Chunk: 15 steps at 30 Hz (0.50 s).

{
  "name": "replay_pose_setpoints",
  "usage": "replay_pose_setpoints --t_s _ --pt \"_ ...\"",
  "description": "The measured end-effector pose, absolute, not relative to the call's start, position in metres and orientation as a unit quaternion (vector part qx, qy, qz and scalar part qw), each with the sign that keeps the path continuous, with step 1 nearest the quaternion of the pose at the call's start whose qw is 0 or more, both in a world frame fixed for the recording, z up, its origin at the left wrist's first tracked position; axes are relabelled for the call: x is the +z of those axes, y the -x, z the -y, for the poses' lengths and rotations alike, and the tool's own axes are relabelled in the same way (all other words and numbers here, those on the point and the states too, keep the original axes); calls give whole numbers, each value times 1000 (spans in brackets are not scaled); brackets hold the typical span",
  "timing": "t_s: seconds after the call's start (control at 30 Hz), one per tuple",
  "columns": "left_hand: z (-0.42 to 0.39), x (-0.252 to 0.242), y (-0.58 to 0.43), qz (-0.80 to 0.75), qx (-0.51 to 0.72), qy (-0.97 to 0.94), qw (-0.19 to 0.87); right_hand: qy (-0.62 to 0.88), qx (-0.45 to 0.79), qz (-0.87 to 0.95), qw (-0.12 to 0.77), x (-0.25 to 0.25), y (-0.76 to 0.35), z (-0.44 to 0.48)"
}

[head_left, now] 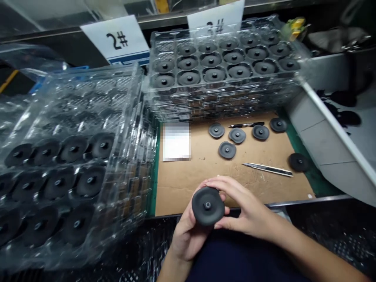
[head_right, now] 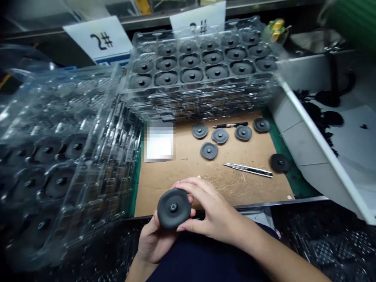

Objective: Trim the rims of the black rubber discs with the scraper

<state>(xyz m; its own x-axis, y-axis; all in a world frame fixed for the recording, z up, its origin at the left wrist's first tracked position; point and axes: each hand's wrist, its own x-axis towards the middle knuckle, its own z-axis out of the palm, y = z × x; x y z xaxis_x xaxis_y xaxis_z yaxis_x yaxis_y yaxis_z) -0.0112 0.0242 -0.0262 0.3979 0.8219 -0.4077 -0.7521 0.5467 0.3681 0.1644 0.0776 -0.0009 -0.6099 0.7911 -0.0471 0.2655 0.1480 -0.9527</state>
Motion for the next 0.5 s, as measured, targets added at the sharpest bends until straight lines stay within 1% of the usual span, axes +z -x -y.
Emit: replay_pose_setpoints --t_s 0.13,0.2,0.27,0.37,0.43,0.5 --pt "-36 -25 -2 -324 421 -64 845 417 530 691 259 -1 -177 -74" --pt "-42 -22 -11 -349 391 -69 849 475 481 679 285 -7 -192 -71" --pt "-46 -19 -20 -366 367 -83 851 582 367 657 309 -19 -218 -71" --pt "-51 -16 -29 -383 344 -98 852 733 156 580 319 -47 -271 -74" --pt "-54 -17 -34 -398 336 -94 849 777 69 535 325 -69 -306 -76" --pt "-56 -20 -37 -409 326 -87 848 795 21 511 327 -90 -330 -77"
